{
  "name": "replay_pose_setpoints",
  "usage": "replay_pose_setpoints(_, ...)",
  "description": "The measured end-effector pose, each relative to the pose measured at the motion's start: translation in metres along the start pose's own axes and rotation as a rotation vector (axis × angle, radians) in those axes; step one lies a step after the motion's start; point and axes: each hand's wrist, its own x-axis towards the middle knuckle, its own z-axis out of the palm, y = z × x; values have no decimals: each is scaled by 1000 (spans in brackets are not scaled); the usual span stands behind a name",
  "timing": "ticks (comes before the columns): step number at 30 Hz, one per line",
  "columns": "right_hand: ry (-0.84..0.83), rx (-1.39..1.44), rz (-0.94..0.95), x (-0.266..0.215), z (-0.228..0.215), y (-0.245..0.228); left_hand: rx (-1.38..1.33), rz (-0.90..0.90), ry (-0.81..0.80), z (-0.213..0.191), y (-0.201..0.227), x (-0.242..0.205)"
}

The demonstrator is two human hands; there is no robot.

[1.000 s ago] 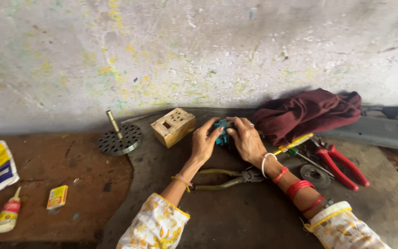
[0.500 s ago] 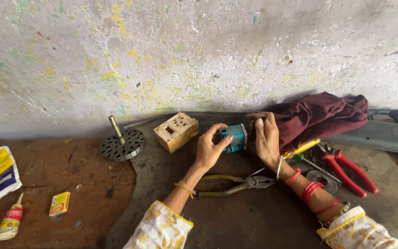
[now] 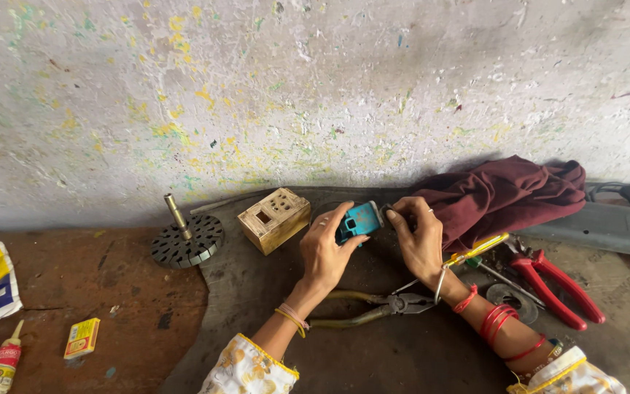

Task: The person uses a yellow-handled screwdriver to adjust internal components of a small blue electrical device held in the left hand. The device is rotated and repositioned repeatedly while the screwdriver is used to tighten or loosen screws inside.

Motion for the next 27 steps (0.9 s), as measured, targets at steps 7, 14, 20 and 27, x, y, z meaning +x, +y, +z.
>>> replay_pose_setpoints(7,-22,-232,-197,1,0,-9,130,249,-68,6,11,-2)
replay_pose_setpoints(14,-21,-267,-164,2,-2,-17,170,313,-204,-1,22,-2)
replay_pose_setpoints(20,-13,-131,-150,0,-5,-11,61,218,-152,7,12,-8)
replay_pose_setpoints(27,-63,-78,-123,-1,-2,-7,-210,-106,-73,14,-14,-6)
